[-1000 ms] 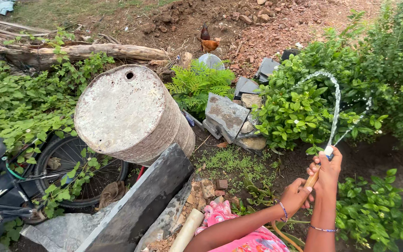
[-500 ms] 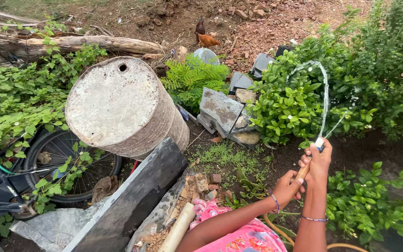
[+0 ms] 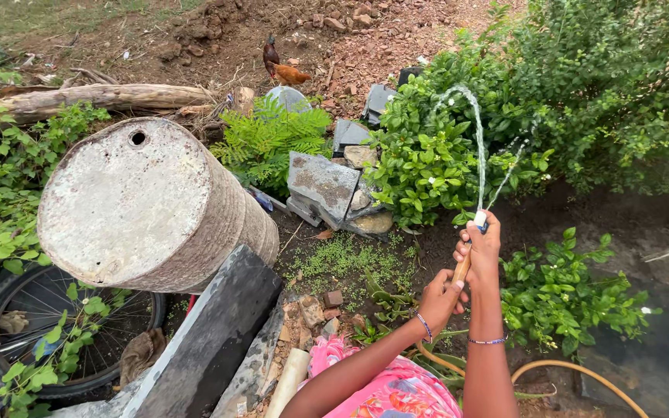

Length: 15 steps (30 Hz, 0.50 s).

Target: The person waters plants using a hose with a wooden handle, aiming the stream at various shrubs in an outdoor area.

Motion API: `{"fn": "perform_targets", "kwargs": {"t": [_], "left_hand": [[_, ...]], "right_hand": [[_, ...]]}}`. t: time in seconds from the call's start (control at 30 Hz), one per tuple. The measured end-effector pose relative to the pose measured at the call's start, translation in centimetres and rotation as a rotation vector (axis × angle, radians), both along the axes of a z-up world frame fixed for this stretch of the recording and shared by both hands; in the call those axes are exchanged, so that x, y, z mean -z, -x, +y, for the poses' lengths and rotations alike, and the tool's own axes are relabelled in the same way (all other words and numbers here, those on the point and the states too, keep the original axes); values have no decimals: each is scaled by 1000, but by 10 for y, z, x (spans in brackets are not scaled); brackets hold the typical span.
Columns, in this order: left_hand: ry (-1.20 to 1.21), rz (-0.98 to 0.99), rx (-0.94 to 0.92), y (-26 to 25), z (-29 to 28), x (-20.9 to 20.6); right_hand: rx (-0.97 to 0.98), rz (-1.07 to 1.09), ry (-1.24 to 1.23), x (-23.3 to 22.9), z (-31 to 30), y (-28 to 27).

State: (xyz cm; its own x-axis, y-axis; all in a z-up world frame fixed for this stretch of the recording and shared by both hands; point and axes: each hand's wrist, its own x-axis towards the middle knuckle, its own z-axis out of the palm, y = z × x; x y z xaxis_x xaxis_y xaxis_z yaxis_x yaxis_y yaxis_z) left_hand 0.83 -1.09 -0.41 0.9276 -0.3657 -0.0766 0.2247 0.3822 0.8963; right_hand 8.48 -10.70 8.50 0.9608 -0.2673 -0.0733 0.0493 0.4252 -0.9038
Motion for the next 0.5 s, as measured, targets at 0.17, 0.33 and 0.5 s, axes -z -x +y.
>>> {"fn": "perform_targets", "kwargs": {"t": [0.17,0.33,0.5], "left_hand": [[53,14,18,0,3,4],[75,28,26,1,8,6],[79,24,51,-1,11,9]], "right_hand": [[13,7,0,1,4,1],[25,4,-10,2,9,2],[42,13,-2,5,8,2]]}}
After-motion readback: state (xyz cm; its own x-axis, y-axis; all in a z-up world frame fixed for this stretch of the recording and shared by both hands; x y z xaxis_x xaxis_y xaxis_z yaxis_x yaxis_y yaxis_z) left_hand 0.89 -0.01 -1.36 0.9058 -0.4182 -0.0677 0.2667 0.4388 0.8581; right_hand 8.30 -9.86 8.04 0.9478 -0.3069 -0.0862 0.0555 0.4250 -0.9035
